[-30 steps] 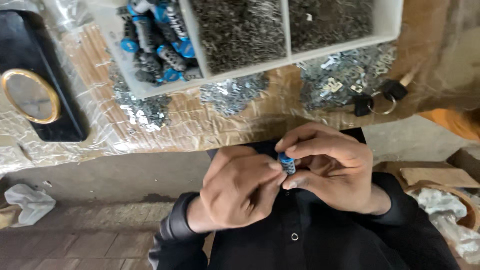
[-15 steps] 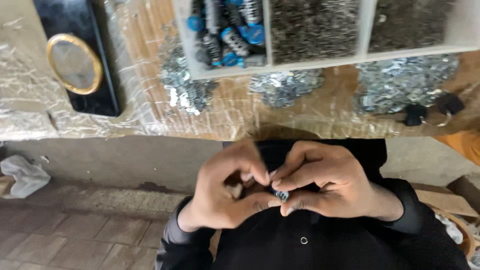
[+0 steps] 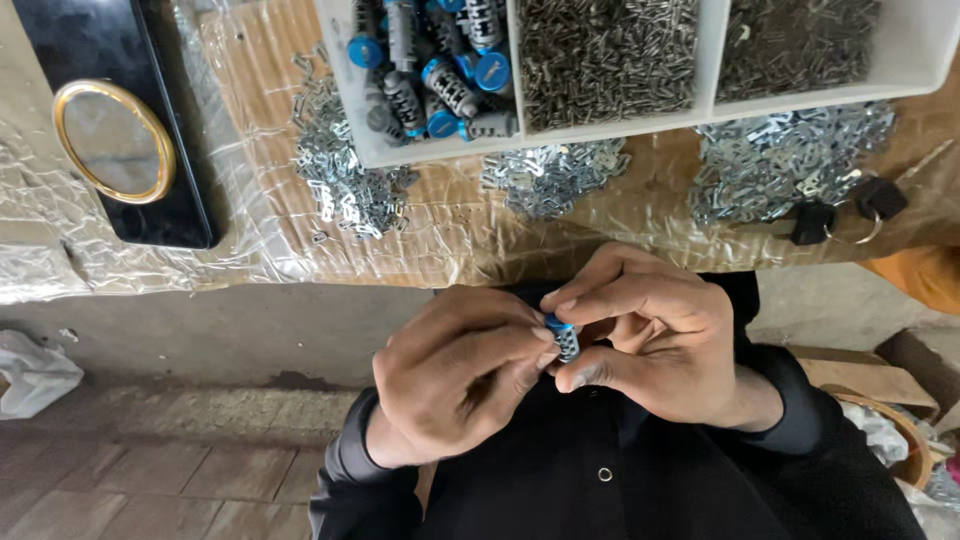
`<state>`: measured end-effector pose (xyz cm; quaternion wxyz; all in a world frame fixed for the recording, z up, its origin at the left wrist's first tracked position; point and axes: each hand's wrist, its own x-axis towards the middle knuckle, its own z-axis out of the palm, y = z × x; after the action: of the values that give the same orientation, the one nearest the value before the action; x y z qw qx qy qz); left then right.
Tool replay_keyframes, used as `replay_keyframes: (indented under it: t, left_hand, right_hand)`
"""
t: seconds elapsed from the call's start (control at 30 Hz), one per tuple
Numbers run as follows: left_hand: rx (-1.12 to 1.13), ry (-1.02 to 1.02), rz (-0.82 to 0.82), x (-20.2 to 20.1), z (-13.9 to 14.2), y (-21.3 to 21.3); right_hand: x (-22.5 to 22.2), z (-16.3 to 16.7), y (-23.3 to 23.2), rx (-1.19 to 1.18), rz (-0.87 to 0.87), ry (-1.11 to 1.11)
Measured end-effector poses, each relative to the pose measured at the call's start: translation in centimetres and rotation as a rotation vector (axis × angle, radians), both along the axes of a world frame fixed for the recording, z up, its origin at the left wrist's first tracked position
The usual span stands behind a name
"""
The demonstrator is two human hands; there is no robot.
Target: The person sits at a workbench assembling small spring-loaded components. They hold a cylindrical body with a blue cap in one hand, pick small metal staples from a compartment box, and press them into the component, repeating the insertion with both hands.
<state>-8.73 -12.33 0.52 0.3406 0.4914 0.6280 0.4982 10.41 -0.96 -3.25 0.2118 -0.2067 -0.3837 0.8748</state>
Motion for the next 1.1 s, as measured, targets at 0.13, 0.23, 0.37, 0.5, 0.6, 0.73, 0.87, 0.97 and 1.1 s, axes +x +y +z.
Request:
replay_keyframes:
  t: [0.13,0.23,0.37,0.5,0.6,0.73,0.87,0.97,1.1]
  left_hand:
    - [0.036,0.091,-0.042,0.2,0.3,1.2]
    - [0.043,0.132,-0.064,0.1,0.4,1.5]
    - [0.059,0.168,-0.124,-0.1,0.4,1.8]
    - [0.084,0.206,-0.176,-0.2,0.5,2.1]
    - [0.068,0.135,-0.234,-0.3,0.7,1.9]
    - [0.074,0.092,-0.047,-1.3,1.2,0.6]
    - [-0.008,0.073,0.051,-2.1,1.1,-0.5]
    - [-0.052,0.393,0.127,-1.9,0.6,-0.4]
    - [-0.082,0.262,0.126,-1.4,0.1,0.4]
  right_hand:
    - [0.6,-0.1,0.3,0.073,0.003,0.0]
    - [0.9,-0.3,0.4,0.068,0.009,-0.003]
    - [0.9,-0.4,0.2,0.073,0.021,-0.007]
    - [0.8,-0.2,0.1,0.107,0.001,-0.029]
    - [0.8,0.0,0.7,0.248,0.011,-0.092]
    - [0.0,0.0,0.7,0.056,0.032,-0.011]
    - [-0.8,0.0,0.6,-0.109,-0.003,0.042]
    - [-1.0,0.0,0.8,-0.101,0.012,0.039]
    - [-1.0,0.0,0.8,-0.012,0.019,0.026]
